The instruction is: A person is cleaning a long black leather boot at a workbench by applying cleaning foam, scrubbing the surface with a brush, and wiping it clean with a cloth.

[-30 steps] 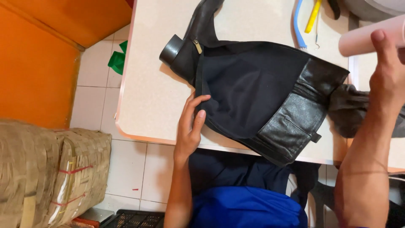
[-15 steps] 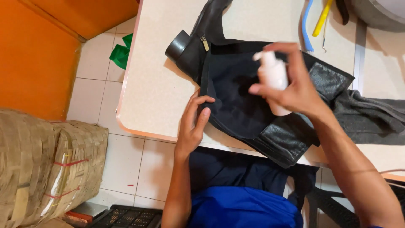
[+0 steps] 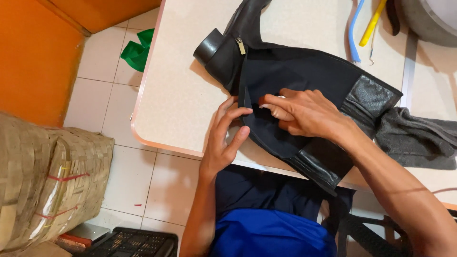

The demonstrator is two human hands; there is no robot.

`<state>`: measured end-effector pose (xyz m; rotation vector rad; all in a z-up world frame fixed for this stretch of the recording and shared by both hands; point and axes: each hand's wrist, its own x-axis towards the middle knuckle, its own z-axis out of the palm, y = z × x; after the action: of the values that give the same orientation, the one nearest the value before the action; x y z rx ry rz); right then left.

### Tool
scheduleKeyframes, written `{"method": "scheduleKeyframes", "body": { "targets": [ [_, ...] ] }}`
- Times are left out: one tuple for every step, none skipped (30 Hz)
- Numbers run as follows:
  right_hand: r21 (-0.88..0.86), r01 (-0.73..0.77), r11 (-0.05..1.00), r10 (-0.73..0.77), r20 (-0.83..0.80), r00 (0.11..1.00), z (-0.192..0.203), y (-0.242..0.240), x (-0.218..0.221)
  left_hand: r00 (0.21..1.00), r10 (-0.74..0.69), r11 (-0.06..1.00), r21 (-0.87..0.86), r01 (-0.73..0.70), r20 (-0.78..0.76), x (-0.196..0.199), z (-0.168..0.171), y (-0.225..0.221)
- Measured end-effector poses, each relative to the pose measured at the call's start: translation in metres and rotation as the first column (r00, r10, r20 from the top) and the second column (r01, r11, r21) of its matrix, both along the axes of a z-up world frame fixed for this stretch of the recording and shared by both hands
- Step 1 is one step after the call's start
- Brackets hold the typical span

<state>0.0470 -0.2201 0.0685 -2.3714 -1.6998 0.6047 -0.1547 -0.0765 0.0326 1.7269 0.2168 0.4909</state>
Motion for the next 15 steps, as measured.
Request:
{"method": "scheduleKeyframes", "body": {
  "targets": [
    [-0.045, -0.013, 0.999, 0.014, 0.008, 1.000, -0.0009, 0.0008, 0.0021, 1.000, -0.002, 1.000, 0.020, 0.001, 0.014, 0.0002, -0.0022, 0.0005],
    [-0.046, -0.016, 0.999, 0.017, 0.010, 1.000, 0.0000, 0.0019, 0.0016, 1.000, 0.001, 1.000, 0.019, -0.001, 0.016, 0.0008, -0.0047, 0.0010],
    [-0.072, -0.016, 0.997, 0.018, 0.029, 0.999, 0.0004, 0.0023, 0.0002, 1.000, -0.004, 0.999, 0.035, 0.003, 0.021, 0.0006, -0.0071, 0.0014],
    [-0.097, -0.015, 0.995, 0.020, 0.049, 0.999, 0.0009, 0.0025, -0.0011, 1.000, -0.009, 0.999, 0.052, 0.007, 0.025, 0.0006, -0.0094, 0.0015],
    [-0.099, -0.015, 0.995, 0.019, 0.049, 0.999, 0.0016, 0.0031, -0.0006, 1.000, -0.009, 0.999, 0.051, 0.008, 0.025, 0.0003, -0.0101, 0.0018],
    [-0.131, -0.015, 0.991, 0.021, 0.046, 0.999, 0.0026, 0.0035, 0.0001, 1.000, -0.017, 0.999, 0.050, 0.016, 0.026, 0.0001, -0.0105, 0.0021],
    [-0.161, -0.015, 0.987, 0.023, 0.047, 0.999, 0.0041, 0.0047, 0.0017, 0.999, -0.025, 0.998, 0.053, 0.024, 0.031, 0.0010, -0.0108, 0.0032],
    [-0.160, -0.014, 0.987, 0.022, 0.050, 0.999, 0.0033, 0.0045, 0.0024, 0.999, -0.026, 0.998, 0.055, 0.024, 0.034, 0.0010, -0.0106, 0.0031],
    [-0.174, -0.015, 0.985, 0.024, 0.048, 0.999, 0.0026, 0.0042, 0.0027, 0.999, -0.027, 0.998, 0.055, 0.026, 0.030, 0.0008, -0.0101, 0.0031],
    [-0.189, -0.016, 0.982, 0.025, 0.046, 0.999, 0.0020, 0.0038, 0.0030, 0.999, -0.029, 0.998, 0.056, 0.027, 0.027, 0.0005, -0.0096, 0.0029],
    [-0.188, -0.014, 0.982, 0.023, 0.049, 0.999, 0.0032, 0.0047, 0.0033, 0.999, -0.031, 0.998, 0.057, 0.029, 0.030, 0.0008, -0.0103, 0.0028],
    [-0.188, -0.006, 0.982, 0.015, 0.048, 0.999, 0.0043, 0.0055, 0.0037, 0.999, -0.028, 0.998, 0.060, 0.026, 0.030, 0.0012, -0.0111, 0.0026],
    [-0.187, 0.000, 0.982, 0.008, 0.045, 0.999, 0.0049, 0.0069, 0.0032, 0.999, -0.025, 0.998, 0.064, 0.023, 0.028, 0.0005, -0.0116, 0.0028],
    [-0.186, 0.002, 0.983, 0.007, 0.045, 0.999, 0.0038, 0.0064, 0.0054, 0.999, -0.026, 0.998, 0.065, 0.024, 0.028, 0.0002, -0.0102, 0.0024],
    [-0.170, 0.018, 0.985, -0.008, 0.061, 0.998, 0.0026, 0.0060, 0.0077, 0.999, -0.022, 0.998, 0.067, 0.020, 0.028, 0.0000, -0.0086, 0.0022]
  ]
}}
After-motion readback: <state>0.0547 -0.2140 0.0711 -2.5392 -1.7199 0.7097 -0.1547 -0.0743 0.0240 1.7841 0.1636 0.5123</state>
